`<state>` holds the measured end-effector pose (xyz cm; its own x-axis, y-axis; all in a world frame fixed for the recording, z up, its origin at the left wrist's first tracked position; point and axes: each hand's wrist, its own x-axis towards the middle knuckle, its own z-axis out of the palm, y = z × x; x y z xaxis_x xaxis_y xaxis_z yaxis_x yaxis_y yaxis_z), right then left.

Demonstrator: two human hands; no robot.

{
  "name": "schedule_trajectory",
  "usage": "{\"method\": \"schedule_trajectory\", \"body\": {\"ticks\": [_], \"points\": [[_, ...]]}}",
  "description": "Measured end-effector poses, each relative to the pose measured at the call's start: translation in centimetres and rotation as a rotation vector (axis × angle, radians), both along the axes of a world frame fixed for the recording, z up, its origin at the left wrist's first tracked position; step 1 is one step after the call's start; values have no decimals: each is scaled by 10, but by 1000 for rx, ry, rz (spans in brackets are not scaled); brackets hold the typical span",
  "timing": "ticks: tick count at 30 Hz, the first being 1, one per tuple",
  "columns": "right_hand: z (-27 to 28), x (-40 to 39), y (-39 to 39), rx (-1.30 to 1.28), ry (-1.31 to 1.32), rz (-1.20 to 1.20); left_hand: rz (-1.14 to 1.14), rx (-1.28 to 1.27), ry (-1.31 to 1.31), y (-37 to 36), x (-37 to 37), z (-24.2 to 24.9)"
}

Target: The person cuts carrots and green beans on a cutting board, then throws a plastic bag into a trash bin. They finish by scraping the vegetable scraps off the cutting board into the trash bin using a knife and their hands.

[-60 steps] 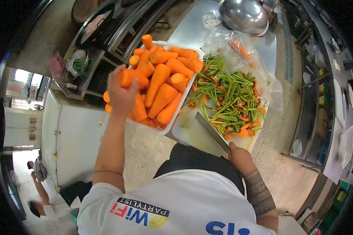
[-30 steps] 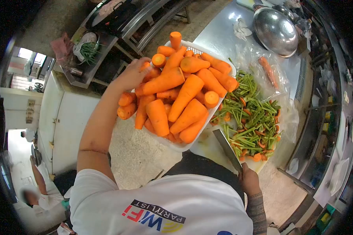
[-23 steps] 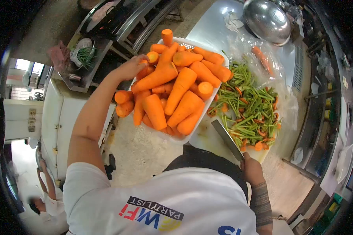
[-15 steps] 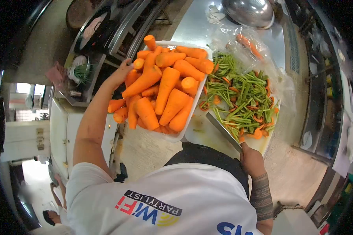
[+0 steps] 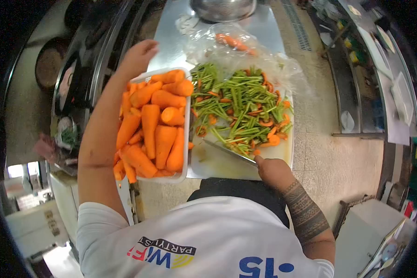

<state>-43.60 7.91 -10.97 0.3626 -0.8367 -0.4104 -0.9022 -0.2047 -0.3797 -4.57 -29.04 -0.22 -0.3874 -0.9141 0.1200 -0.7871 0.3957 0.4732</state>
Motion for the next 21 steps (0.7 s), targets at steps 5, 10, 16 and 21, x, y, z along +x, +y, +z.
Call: {"method": "schedule_trajectory", "body": {"ticks": [5,10,16,21], "points": [[-1,-7,-10,20,-13,1,-349,181,-852,-78,-163,-69],[4,-6,-12,72,5,-17,-160,258,237,-127,-234,-146],[4,-7,-9,84,-55,-73,-258,23,-501,-141,-278,-151],[8,-10,-12,120,-83,-71,-145,61,-600,-187,-247,-213]]}}
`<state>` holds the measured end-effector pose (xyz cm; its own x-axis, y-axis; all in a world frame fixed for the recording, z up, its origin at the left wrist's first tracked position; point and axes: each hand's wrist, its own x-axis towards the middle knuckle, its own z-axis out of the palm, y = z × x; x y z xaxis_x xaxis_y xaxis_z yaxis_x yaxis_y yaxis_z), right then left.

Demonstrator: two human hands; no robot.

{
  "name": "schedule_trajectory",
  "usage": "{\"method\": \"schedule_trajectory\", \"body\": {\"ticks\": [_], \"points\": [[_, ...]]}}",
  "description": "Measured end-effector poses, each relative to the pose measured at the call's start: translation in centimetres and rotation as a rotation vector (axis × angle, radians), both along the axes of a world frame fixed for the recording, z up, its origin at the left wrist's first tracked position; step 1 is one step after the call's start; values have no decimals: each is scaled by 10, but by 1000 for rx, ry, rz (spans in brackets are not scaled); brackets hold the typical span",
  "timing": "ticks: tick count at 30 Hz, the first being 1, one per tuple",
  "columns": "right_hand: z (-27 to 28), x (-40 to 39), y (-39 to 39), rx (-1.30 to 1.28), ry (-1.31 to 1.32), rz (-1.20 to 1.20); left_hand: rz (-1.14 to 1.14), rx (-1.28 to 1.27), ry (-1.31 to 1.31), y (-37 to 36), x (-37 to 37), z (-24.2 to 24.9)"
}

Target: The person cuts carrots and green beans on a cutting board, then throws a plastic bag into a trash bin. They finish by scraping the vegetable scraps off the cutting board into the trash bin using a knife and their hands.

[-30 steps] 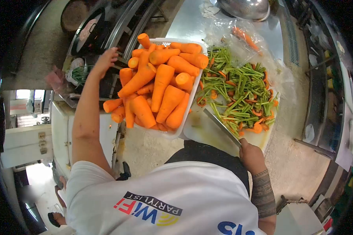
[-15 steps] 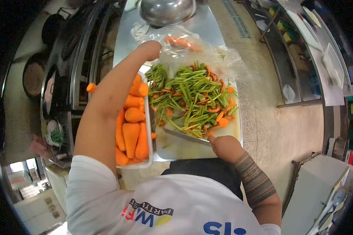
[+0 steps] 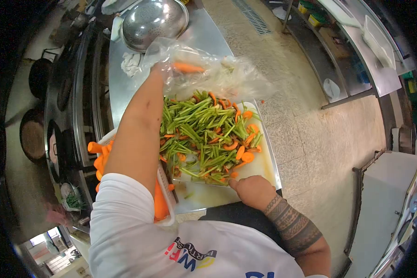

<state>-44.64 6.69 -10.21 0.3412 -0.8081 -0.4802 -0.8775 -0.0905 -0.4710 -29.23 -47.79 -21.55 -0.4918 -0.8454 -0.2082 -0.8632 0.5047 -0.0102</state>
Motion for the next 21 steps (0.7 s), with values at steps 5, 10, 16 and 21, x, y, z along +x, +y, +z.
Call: {"method": "schedule_trajectory", "body": {"ticks": [5,10,16,21], "points": [[-2,0,-1,-28,-4,-6,-40,-315,59,23,11,0],[1,6,2,-54,-3,7,-130,-7,-60,-50,20,-12],[-2,12,11,-148,41,20,-307,-16,-415,69,4,170],[-13,16,20,-252,53,47,-220,36,-307,141,21,240]]}}
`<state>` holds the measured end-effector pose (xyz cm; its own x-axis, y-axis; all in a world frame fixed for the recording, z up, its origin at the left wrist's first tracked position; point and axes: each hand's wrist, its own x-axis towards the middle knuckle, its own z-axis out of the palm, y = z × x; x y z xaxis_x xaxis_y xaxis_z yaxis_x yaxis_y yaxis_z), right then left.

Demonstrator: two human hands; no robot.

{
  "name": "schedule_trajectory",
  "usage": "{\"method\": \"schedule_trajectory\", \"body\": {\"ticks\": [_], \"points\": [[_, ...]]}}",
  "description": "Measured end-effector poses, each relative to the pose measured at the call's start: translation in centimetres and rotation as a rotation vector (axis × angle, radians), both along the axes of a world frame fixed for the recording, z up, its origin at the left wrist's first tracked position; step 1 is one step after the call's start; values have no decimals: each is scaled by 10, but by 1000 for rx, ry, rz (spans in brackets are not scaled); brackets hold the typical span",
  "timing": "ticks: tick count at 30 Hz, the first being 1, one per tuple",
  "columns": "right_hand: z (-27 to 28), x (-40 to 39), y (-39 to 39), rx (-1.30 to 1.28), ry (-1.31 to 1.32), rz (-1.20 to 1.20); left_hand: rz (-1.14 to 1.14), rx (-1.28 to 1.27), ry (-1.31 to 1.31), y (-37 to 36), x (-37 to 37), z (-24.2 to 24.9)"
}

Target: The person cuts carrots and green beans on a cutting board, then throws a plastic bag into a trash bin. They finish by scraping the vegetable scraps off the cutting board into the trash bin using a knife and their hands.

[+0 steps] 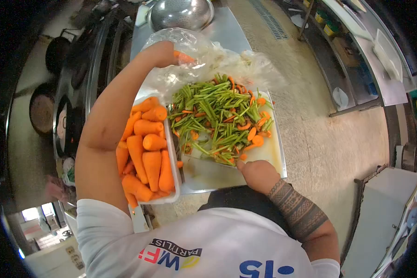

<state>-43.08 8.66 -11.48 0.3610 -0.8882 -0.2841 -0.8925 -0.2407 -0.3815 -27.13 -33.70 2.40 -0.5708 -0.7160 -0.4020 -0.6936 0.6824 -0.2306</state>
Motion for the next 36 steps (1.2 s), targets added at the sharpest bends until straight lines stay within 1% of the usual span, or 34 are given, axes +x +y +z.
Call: {"method": "schedule_trajectory", "body": {"ticks": [3,7,10,11,13,16,19,21,23,25,26,29,30,33,34,35,36], "points": [[-3,-1,4,-25,-35,18,93,-50,137,51,22,11],[-8,0,7,-16,-47,40,244,-117,282,99,40,4],[-10,-5,3,0,-78,69,205,-129,286,126,40,13],[-10,-7,2,12,-90,79,266,-36,186,134,34,17],[-14,-9,1,14,-137,68,382,156,-13,171,6,54],[-17,-13,6,-19,-209,60,277,110,-40,201,-9,68],[-20,-14,14,-56,-249,60,459,185,94,171,-6,97],[-26,-16,15,-101,-277,68,360,29,109,147,-1,127],[-33,-19,17,-158,-316,81,344,-71,171,113,15,135],[-31,-20,17,-137,-310,87,610,-61,407,92,28,144],[-30,-21,17,-125,-306,91,609,-102,245,85,27,151],[-37,-23,14,-139,-317,104,234,-252,-516,74,4,171],[-37,-24,13,-129,-306,114,257,-322,-433,80,7,176],[-36,-25,9,-106,-297,133,559,-722,204,96,24,178],[-33,-26,8,-103,-310,136,558,-692,208,104,26,183],[-31,-26,6,-100,-322,139,672,-638,379,113,30,187],[-31,-27,5,-108,-333,155,783,-580,552,137,28,195]]}}
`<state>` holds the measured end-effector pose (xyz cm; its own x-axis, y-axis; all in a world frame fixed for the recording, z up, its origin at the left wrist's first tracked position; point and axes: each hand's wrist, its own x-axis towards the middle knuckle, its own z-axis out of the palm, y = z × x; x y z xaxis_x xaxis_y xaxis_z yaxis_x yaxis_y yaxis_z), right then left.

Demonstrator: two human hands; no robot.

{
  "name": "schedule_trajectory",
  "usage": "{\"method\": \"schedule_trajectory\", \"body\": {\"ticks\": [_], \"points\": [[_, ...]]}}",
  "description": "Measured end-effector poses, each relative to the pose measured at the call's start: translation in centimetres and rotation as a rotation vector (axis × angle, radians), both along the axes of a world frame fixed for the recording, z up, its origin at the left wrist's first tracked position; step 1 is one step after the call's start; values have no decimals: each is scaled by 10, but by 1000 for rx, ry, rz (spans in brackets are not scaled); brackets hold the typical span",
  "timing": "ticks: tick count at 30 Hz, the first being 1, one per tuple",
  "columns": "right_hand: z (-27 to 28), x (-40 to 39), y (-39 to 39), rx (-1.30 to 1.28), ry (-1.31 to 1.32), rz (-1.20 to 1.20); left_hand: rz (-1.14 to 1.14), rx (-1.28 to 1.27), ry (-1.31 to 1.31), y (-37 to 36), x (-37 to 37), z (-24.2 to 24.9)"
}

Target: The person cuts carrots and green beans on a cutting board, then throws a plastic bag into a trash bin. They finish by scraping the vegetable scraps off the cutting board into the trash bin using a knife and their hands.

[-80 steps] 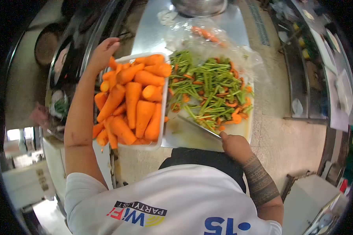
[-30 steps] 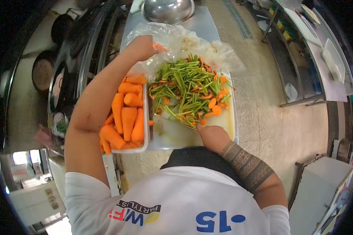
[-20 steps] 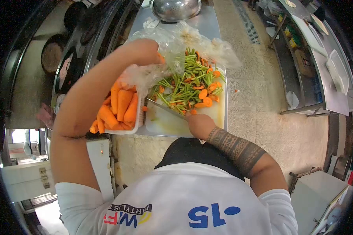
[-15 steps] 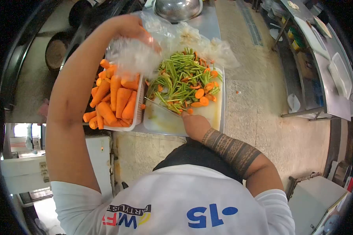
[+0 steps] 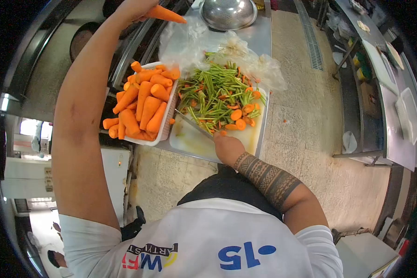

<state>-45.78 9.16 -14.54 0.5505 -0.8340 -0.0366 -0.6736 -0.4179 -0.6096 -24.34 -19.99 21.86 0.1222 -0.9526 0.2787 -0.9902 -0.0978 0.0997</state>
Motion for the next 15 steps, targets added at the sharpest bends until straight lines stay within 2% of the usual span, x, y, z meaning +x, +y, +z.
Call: {"method": "schedule_trajectory", "body": {"ticks": [1,2,3,5,7,9,11,13,15], "points": [[-1,-2,-1,-9,-11,16,45,0,202,24,-2,7],[-4,-4,-2,-15,-22,32,77,61,209,48,-7,14],[-11,-5,-5,5,4,30,21,106,358,60,6,10],[-29,-8,-11,49,57,38,-84,189,657,85,49,-13],[-32,-15,-9,14,-3,32,-76,222,991,134,69,-45],[-32,-22,-1,29,-30,35,-141,262,1340,178,100,-104],[-28,-31,3,88,-10,37,-93,166,1563,245,106,-170],[-30,-41,2,165,-25,31,117,-25,1729,312,80,-225],[-26,-50,1,165,-48,33,129,-33,1830,366,79,-292]]}}
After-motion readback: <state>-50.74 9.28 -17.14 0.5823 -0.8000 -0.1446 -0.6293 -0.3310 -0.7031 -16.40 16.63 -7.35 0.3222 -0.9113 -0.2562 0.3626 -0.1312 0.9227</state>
